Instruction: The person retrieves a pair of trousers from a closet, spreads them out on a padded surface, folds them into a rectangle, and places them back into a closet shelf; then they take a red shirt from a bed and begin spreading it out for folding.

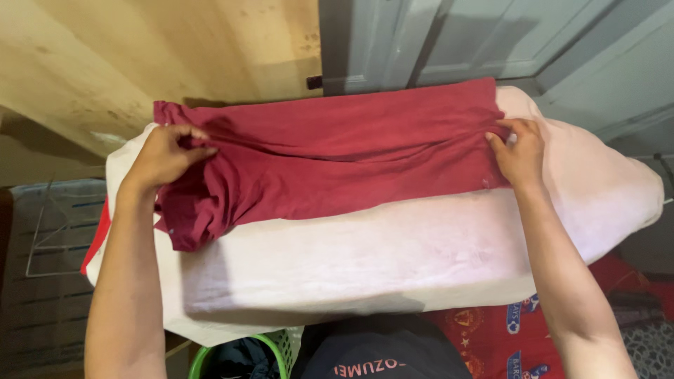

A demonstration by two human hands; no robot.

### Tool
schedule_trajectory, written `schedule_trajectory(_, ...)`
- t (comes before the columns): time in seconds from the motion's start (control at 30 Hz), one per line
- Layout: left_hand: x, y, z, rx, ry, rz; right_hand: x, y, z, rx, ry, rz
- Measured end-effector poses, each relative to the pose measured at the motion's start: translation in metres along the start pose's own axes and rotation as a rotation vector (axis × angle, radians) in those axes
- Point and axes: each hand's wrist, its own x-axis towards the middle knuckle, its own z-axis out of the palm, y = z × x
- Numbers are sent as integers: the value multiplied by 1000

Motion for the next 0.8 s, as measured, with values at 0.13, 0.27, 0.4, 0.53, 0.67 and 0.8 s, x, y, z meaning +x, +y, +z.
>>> schedule_trajectory(0.13,13,14,9,-72,123,258,-8,-15,8,-98,62,-38)
schedule_trajectory(0.27,28,29,26,142,222,483,-9,-36,15,-393,61,-115)
schedule_trajectory(0.4,30,16,33,4,376,340,-8,-95,19,-272,193,-226)
schedule_trajectory(0.53,-3,-29,6,187,475,-176,-8,-181,46,275,-57,-121)
schedule_trajectory(0.67,-55,-35,-11,48,258,-393,4,-253,90,602,-331,-107)
schedule_trajectory(0.8,-69,-16,5,116,121,-269,34,-323,173,792,-430,-116)
